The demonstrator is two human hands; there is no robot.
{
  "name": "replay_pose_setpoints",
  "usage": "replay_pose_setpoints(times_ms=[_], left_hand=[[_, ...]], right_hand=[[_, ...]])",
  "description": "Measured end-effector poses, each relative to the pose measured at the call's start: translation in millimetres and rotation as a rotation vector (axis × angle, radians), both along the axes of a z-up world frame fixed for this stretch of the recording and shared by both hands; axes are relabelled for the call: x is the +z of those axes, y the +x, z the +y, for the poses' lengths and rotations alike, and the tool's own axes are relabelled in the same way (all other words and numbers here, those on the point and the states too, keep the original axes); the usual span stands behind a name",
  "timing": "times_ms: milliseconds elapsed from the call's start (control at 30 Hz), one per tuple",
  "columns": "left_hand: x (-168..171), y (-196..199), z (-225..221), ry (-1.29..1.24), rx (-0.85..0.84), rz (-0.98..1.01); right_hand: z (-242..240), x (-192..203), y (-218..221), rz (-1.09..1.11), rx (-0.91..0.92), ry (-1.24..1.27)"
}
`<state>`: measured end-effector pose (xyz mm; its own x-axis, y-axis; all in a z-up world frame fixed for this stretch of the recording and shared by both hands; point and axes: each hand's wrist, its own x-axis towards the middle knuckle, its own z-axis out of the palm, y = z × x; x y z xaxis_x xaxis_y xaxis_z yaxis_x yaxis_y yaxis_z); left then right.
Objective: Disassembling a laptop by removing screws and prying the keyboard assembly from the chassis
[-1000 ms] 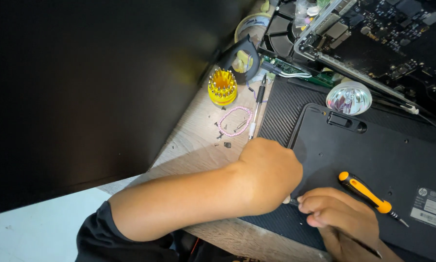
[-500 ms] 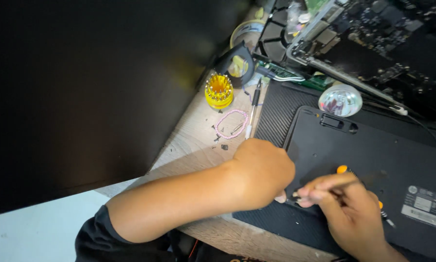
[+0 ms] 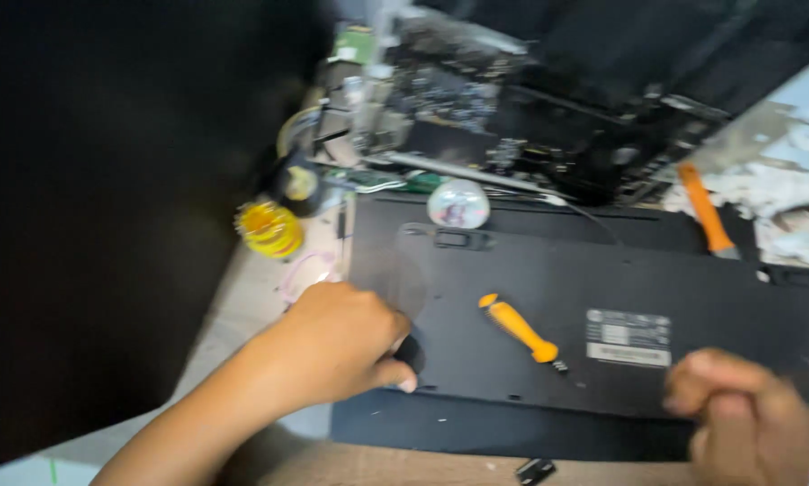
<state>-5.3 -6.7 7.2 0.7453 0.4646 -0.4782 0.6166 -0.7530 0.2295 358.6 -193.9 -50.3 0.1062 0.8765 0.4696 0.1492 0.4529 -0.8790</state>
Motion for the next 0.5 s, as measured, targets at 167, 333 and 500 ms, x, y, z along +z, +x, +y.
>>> replay_pose_setpoints(times_ms=[167,333,500], left_hand=[[-16.4,12.7,-18.3,-0.011,-0.002,-0.196],[-25.8,8.2,-46.4,0.147,0.142,-0.303],[-18.6,27.0,-69.6,0.403,-0.035,-0.649]], right_hand=[[4.2,37.4,32.3,-1.001,-0.571,-0.277],[5.4,5.1,56.7,-1.159,-0.612,-0.324],[-1.3,-4.9,81.8,-1.237,-0.644,-0.264]])
